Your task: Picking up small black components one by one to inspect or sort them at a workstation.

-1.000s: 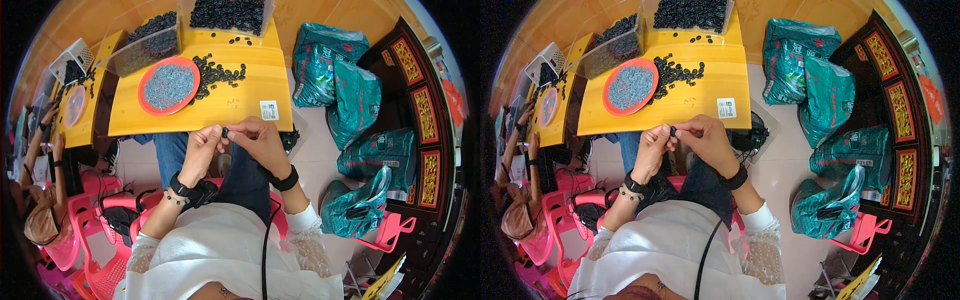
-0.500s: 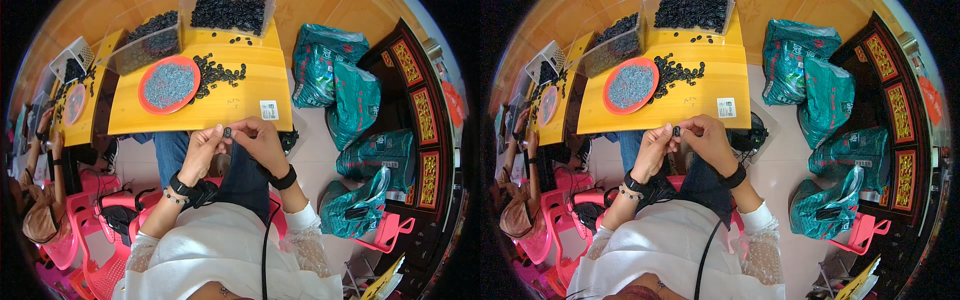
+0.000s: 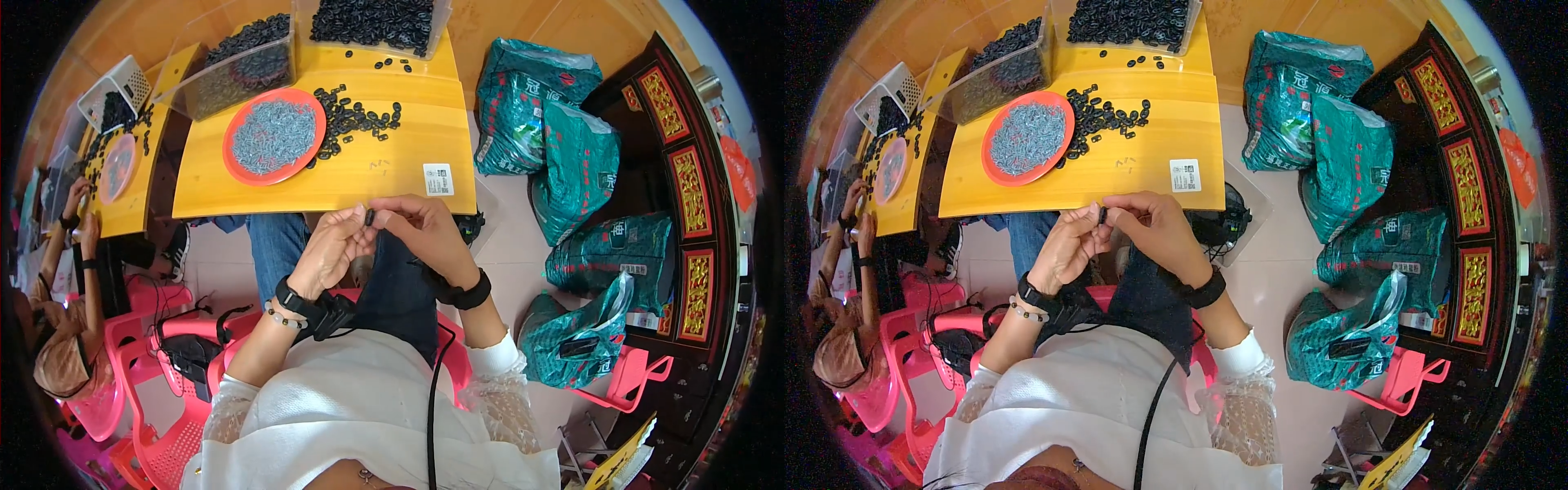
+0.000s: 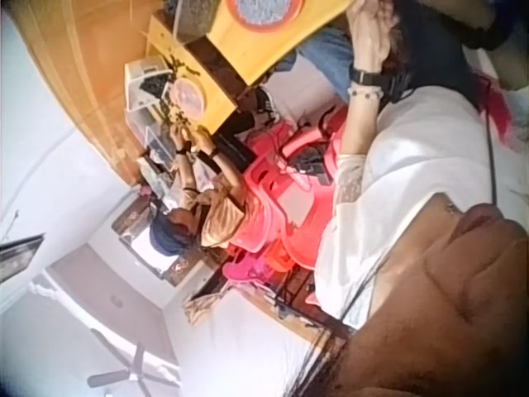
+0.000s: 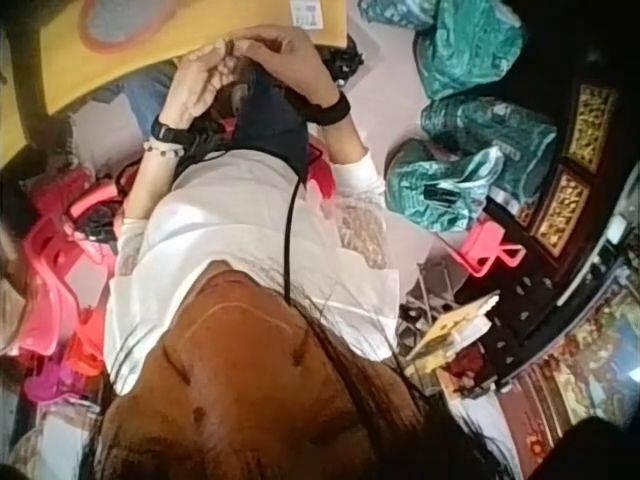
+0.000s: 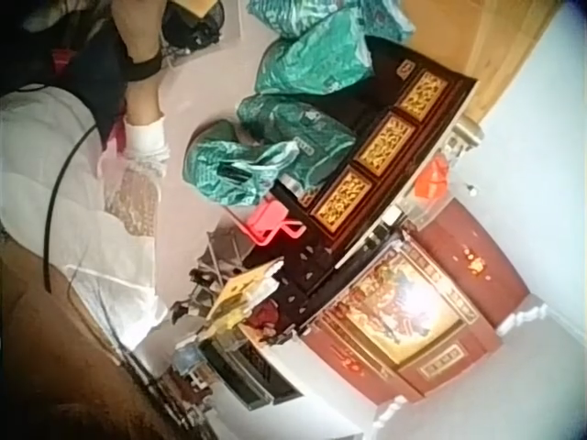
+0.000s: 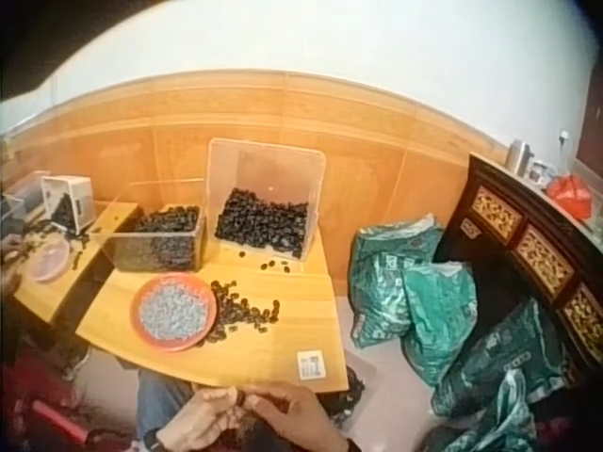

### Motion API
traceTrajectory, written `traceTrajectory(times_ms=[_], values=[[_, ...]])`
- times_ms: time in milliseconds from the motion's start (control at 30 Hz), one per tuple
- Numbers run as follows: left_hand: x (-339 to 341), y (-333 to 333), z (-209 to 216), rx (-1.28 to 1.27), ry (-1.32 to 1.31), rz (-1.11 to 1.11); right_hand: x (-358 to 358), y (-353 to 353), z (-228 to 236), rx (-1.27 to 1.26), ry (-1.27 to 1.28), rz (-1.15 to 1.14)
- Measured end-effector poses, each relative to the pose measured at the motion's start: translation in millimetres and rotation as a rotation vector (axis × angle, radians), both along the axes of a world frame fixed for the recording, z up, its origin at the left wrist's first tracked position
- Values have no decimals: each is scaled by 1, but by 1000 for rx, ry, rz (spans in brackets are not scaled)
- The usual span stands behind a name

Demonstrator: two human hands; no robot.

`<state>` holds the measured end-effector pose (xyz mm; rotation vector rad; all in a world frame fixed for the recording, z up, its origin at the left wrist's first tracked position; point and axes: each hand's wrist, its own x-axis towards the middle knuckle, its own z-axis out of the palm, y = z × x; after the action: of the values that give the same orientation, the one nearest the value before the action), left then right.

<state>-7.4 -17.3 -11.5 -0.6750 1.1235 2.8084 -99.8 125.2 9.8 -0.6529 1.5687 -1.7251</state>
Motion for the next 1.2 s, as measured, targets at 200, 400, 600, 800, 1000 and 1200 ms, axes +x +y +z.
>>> traceTrajectory(times_ms=[200, 400, 600, 800, 1000, 1200], values=[[-4, 5, -6, -148, -15, -76, -2, -1, 3, 11, -34, -39], [-13, 7, -25, -489, 40, 30, -45, 5, -10, 394, 625, -324], [-12, -7, -37, -462, 13, 101, -78, -12, -20, 772, 924, -250], [-6, -18, -43, -473, 1, 75, -88, -27, -35, 887, 955, -231], [-4, -29, -47, -466, 15, 84, -82, -44, -15, 971, 1039, -239], [-5, -30, -51, -517, 38, 65, -91, -80, -17, 1005, 1109, -188]])
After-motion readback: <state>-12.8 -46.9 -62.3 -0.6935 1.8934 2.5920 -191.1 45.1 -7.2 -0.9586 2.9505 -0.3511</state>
